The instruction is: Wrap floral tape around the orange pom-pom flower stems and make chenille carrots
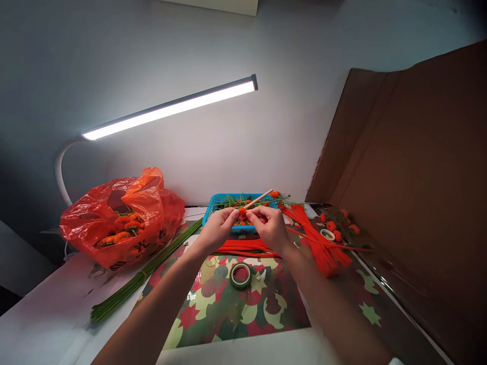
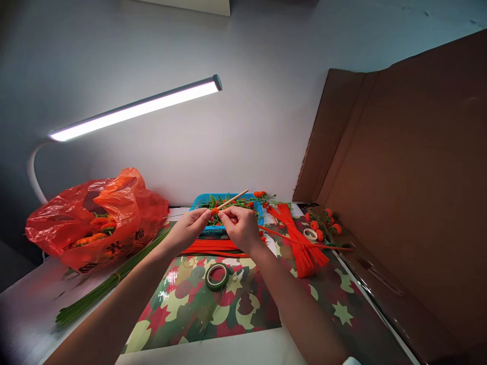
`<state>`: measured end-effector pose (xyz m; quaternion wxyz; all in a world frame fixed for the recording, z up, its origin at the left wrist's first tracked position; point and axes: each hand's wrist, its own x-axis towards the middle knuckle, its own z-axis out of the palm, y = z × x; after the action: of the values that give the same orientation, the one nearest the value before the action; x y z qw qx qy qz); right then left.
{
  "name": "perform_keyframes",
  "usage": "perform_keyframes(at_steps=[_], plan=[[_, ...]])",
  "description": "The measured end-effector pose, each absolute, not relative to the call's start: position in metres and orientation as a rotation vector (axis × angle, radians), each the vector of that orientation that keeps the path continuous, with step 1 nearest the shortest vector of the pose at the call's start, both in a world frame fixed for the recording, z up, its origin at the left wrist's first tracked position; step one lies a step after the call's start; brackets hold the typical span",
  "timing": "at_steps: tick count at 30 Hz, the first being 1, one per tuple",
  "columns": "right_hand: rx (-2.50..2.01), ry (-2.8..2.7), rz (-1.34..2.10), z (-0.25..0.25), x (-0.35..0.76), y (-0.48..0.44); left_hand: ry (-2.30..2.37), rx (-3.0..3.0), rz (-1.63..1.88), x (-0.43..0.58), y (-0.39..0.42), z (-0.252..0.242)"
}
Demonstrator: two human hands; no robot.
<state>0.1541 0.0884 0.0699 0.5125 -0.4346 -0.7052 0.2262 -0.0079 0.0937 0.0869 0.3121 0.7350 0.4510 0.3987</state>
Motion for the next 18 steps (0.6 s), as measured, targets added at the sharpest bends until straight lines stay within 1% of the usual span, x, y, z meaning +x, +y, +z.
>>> perform_keyframes(at_steps=[6, 11, 18], plan=[[-0.907, -1.640, 0.909, 0.076, 0.161, 0.092, 0.925, 1.683, 0.968, -0.011, 0.093, 0.087], [-0.793, -1.626, 1.271, 0.077, 0.173, 0.098, 0.818, 1.817, 0.813, -0.019, 0.091, 0.092], [-0.793, -1.838, 1.445, 0.068, 0.184, 0.107, 0.856, 2.060, 0.520, -0.032, 0.092, 0.096]])
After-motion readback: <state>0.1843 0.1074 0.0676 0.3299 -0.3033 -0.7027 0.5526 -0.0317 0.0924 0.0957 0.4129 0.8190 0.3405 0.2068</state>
